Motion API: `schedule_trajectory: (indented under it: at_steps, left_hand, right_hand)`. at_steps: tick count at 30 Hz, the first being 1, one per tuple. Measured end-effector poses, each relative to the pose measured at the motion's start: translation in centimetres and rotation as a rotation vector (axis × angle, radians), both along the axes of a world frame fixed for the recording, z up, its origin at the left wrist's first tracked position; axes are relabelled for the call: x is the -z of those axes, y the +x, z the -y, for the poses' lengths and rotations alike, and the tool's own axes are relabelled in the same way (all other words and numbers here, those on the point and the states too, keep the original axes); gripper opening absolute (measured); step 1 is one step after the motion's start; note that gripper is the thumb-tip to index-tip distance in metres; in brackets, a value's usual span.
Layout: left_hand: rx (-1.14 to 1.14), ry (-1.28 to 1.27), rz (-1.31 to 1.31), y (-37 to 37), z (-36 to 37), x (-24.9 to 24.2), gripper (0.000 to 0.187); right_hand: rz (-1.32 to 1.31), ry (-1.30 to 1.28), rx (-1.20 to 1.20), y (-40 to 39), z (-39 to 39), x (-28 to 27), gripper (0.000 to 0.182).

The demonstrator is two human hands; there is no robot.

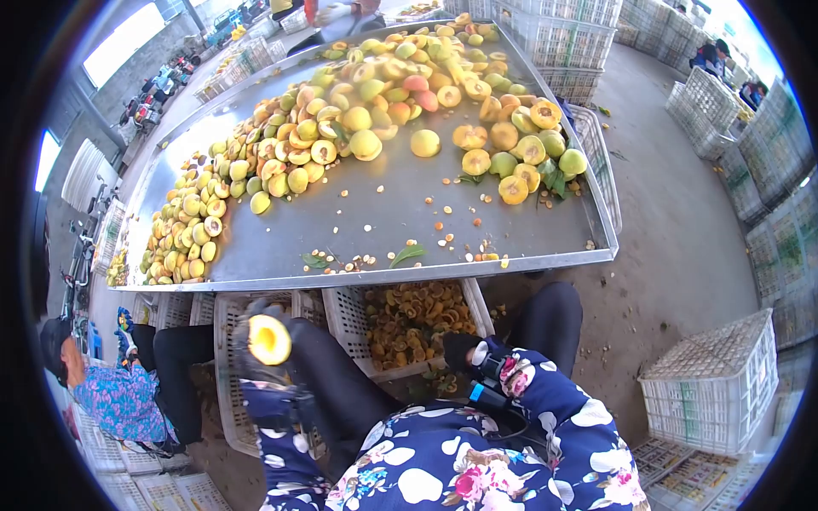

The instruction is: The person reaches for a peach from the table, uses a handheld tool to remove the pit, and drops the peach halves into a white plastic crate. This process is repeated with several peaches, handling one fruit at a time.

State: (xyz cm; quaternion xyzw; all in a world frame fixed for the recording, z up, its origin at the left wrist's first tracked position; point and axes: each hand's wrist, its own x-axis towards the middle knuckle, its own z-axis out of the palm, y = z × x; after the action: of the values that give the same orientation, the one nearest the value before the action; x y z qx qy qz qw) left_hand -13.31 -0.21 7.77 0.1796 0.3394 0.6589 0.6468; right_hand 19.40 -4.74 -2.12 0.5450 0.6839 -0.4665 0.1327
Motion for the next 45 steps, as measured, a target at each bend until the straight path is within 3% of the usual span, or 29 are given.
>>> schedule_trajectory:
  at_steps: [1,3,5,7,8,9,11,14,17,19,21,22,23,24,26,27,29,31,34,36,37,38,39,41,44,45]
  left_hand:
    - [-0.087,0.012,-0.181,-2.4,0.0,-1.5,0.038]
    - [-0.327,0.033,-0.793,-7.5,-0.5,-0.9,0.034]
    - [-0.236,-0.21,-1.131,-13.5,-2.1,2.6,0.032]
    - [-0.545,-0.022,-2.143,-10.0,-2.7,0.3,0.028]
    - [-0.366,0.006,-2.091,-7.4,-3.5,-2.4,0.027]
    - [-0.142,-0.025,-1.798,-7.4,-5.5,-1.9,0.033]
    - [0.03,0.076,-1.469,-4.3,-7.7,-0.6,0.04]
    - [0.321,0.334,-1.896,-0.6,-12.9,3.7,0.047]
    - [0.496,-0.141,-2.132,7.9,-15.4,3.5,0.046]
    - [0.686,-0.274,-2.245,14.2,-15.6,2.0,0.046]
    - [1.024,0.039,-2.352,20.4,-13.8,-0.6,0.04]
    - [1.166,0.224,-2.372,23.6,-12.9,-1.9,0.037]
    - [1.185,0.795,-2.227,22.7,-14.6,4.7,0.036]
    - [0.768,1.372,-1.895,23.8,-14.6,7.6,0.034]
    - [1.095,0.879,-1.257,27.6,-15.5,5.9,0.033]
    - [1.141,0.565,-1.083,29.0,-16.2,4.2,0.033]
    - [0.999,-0.097,-0.848,30.6,-18.1,0.9,0.031]
    - [0.811,0.305,-1.598,29.3,-23.7,4.1,0.031]
    - [0.396,0.259,-2.378,30.0,-23.9,4.5,0.03]
    - [0.713,0.754,-2.383,29.7,-24.4,11.4,0.032]
    - [0.858,1.004,-2.33,31.9,-20.9,5.4,0.032]
    - [1.223,0.366,-2.009,35.1,-16.6,-0.3,0.027]
    - [1.018,1.435,-1.766,34.2,-17.3,4.3,0.028]
    - [0.735,1.66,-1.089,35.7,-16.1,3.9,0.029]
    - [1.201,0.29,-1.031,35.3,-17.5,-0.8,0.026]
    - [0.973,0.473,-1.203,34.6,-19.5,-0.6,0.023]
  right_hand:
    - [-0.014,-0.004,-0.06,0.3,-0.1,0.7,0.025]
    - [-0.04,0.054,-0.095,0.2,-0.2,1.7,0.026]
    - [-0.058,0.164,-0.062,0.0,0.0,2.3,0.031]
    - [-0.128,0.085,0.041,-0.1,-0.5,-1.3,0.039]
    - [-0.142,0.082,0.042,0.1,-0.7,-1.9,0.041]
    - [-0.154,0.078,0.042,0.4,-0.8,-2.1,0.043]
    - [-0.144,0.172,-0.005,0.4,-0.3,-0.6,0.042]
    - [-0.153,0.112,-0.032,0.9,-0.1,-1.2,0.037]
    - [-0.198,0.14,-0.099,1.0,0.0,-0.6,0.033]
    - [-0.18,0.155,-0.117,0.8,-0.1,-0.9,0.028]
    - [-0.189,0.174,-0.094,0.6,0.2,-0.8,0.027]
    - [-0.178,0.121,-0.198,1.0,-0.3,-3.0,0.028]
    - [-0.261,0.082,-0.156,0.6,-0.1,-1.6,0.029]
    - [-0.341,0.045,-0.114,-0.1,0.3,0.8,0.029]
    - [-0.381,0.086,-0.114,-0.1,0.4,1.7,0.03]
    - [-0.342,0.164,-0.154,0.0,0.3,0.8,0.031]
    - [-0.304,0.232,-0.183,0.4,0.4,0.0,0.031]
    - [-0.317,0.221,-0.167,0.5,0.5,-0.3,0.032]
    - [-0.337,0.211,-0.169,1.0,0.3,-2.3,0.032]
    - [-0.32,0.218,-0.195,1.0,0.1,-2.8,0.031]
    - [-0.343,0.227,-0.191,0.7,0.1,-2.5,0.03]
    - [-0.367,0.234,-0.189,0.4,0.2,-2.1,0.03]
    - [-0.389,0.238,-0.19,0.2,0.3,-1.7,0.03]
    - [-0.385,0.275,-0.174,-0.1,0.4,-1.6,0.029]
    - [-0.388,0.304,-0.103,-0.2,0.8,-0.7,0.029]
    - [-0.382,0.292,-0.081,0.1,0.8,-0.5,0.029]
